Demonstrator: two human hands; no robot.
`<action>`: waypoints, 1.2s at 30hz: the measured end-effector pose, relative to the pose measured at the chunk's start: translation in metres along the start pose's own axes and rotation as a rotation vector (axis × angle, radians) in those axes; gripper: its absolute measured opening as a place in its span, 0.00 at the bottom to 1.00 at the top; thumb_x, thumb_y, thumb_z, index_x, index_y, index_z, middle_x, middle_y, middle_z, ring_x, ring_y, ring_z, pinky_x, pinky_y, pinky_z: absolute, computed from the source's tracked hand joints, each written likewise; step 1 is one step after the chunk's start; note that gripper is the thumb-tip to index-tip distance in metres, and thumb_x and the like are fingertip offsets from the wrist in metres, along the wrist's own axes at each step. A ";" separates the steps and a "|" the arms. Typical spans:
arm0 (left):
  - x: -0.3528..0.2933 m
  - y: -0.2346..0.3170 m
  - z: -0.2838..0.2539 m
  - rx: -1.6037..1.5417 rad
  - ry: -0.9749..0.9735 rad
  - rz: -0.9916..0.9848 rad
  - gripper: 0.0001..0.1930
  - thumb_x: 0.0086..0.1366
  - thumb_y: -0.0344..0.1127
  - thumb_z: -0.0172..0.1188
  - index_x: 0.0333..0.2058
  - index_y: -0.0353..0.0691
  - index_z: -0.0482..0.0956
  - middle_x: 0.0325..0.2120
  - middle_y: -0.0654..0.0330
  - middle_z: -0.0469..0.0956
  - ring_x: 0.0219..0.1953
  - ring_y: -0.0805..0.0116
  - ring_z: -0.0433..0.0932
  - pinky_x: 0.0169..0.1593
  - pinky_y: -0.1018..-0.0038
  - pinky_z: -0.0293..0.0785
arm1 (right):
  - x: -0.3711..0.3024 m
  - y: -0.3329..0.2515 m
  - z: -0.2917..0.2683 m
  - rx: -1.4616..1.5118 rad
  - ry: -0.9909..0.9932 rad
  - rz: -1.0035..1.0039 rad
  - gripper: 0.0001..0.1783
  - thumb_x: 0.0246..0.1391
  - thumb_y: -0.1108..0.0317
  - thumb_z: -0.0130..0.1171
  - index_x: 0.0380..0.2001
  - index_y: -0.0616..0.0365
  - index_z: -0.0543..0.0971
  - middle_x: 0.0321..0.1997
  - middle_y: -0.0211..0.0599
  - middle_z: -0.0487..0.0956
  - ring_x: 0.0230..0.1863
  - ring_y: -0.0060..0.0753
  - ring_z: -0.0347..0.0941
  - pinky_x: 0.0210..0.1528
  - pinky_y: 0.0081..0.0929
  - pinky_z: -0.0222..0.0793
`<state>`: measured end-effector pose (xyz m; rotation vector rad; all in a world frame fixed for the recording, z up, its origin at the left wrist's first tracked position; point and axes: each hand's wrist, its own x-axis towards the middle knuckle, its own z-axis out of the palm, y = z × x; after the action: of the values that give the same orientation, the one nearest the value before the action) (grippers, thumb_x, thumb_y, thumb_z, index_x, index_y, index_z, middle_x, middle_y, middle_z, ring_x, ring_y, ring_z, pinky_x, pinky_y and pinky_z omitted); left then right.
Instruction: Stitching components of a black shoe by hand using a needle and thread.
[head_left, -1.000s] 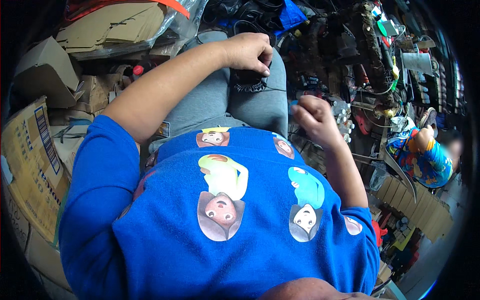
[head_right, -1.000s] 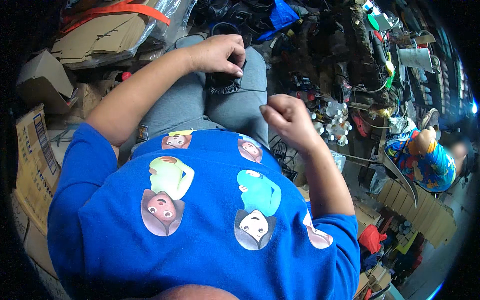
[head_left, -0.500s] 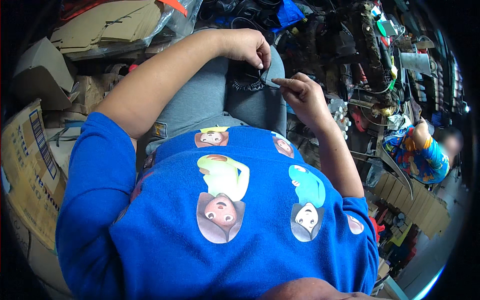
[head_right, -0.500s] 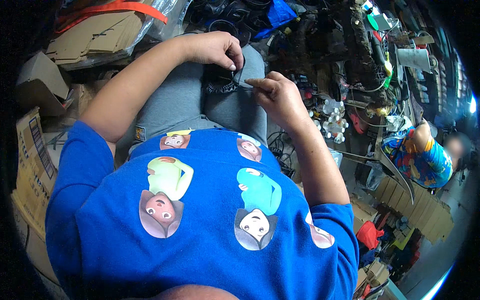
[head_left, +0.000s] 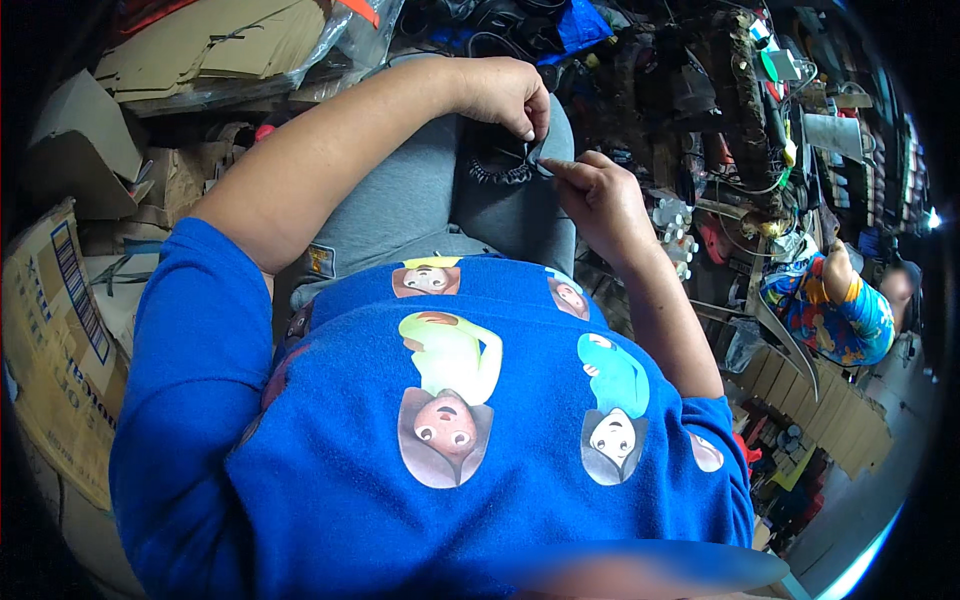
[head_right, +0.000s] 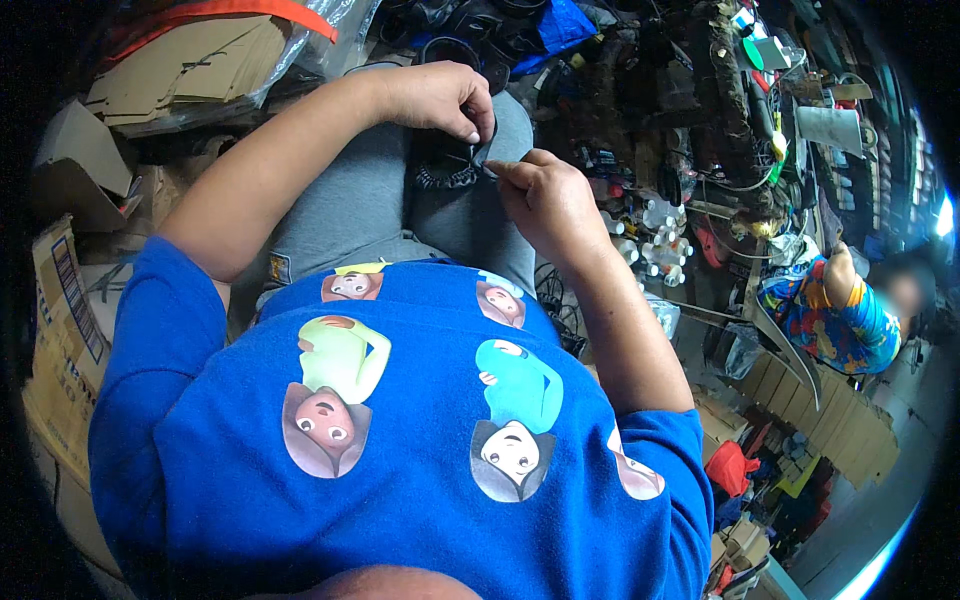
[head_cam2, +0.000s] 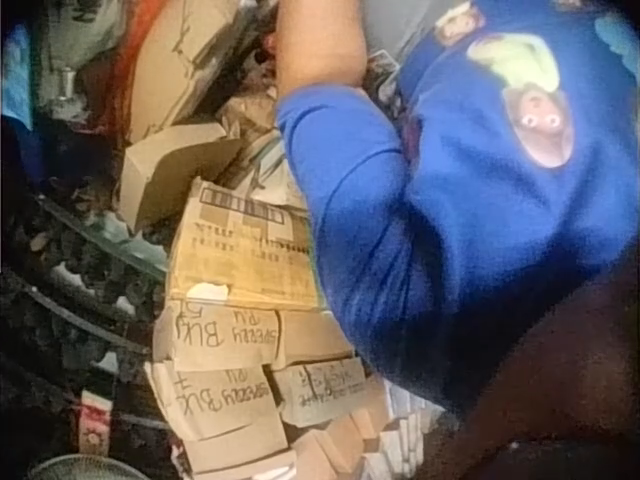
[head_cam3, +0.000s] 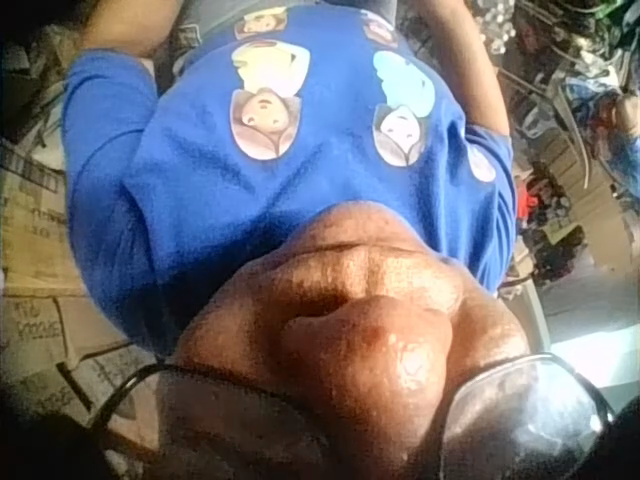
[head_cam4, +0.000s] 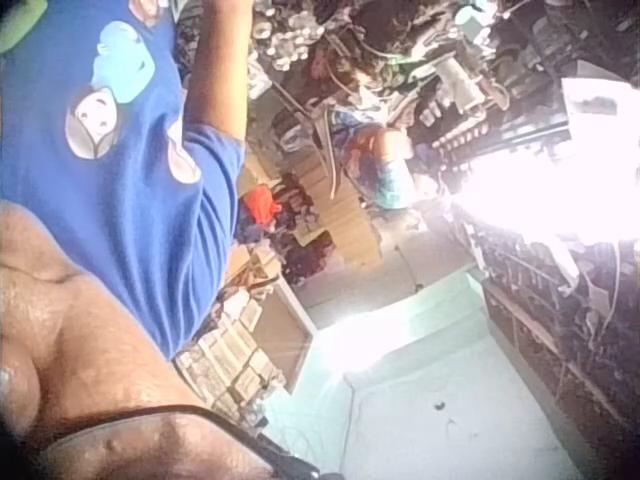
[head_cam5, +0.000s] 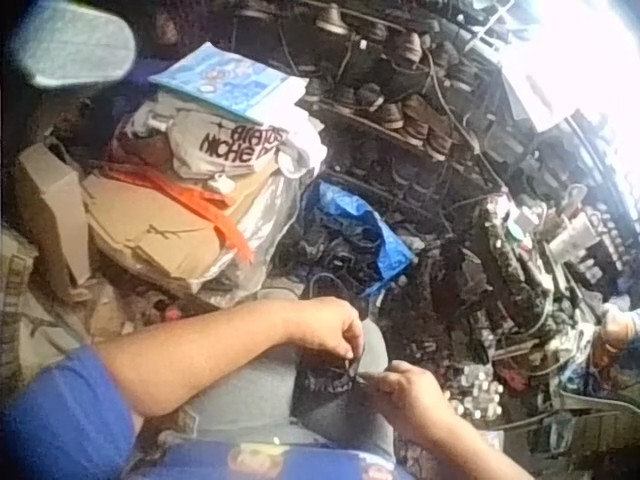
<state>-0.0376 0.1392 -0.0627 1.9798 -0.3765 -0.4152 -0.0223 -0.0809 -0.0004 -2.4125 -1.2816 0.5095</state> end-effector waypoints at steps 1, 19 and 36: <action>0.000 -0.001 0.000 0.014 -0.005 0.010 0.09 0.51 0.30 0.65 0.33 0.40 0.84 0.29 0.59 0.75 0.35 0.66 0.76 0.42 0.72 0.71 | 0.003 0.003 -0.001 0.004 -0.016 -0.027 0.13 0.48 0.75 0.58 0.38 0.52 0.83 0.27 0.41 0.75 0.29 0.41 0.75 0.33 0.32 0.72; -0.001 0.000 0.005 0.219 0.053 0.096 0.12 0.44 0.31 0.68 0.32 0.45 0.85 0.30 0.61 0.73 0.36 0.65 0.74 0.42 0.72 0.70 | 0.016 0.045 0.019 0.400 -0.012 0.077 0.09 0.48 0.76 0.62 0.34 0.54 0.84 0.27 0.30 0.73 0.31 0.24 0.70 0.36 0.21 0.67; 0.003 -0.003 0.006 0.154 0.028 0.145 0.13 0.45 0.32 0.68 0.34 0.44 0.84 0.31 0.59 0.73 0.37 0.63 0.75 0.43 0.70 0.71 | 0.023 0.070 0.007 0.577 -0.222 0.092 0.12 0.48 0.75 0.63 0.37 0.51 0.84 0.29 0.27 0.73 0.35 0.19 0.69 0.39 0.19 0.66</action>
<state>-0.0377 0.1340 -0.0681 2.0893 -0.5449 -0.2731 0.0359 -0.0972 -0.0432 -1.9678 -0.9335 1.0377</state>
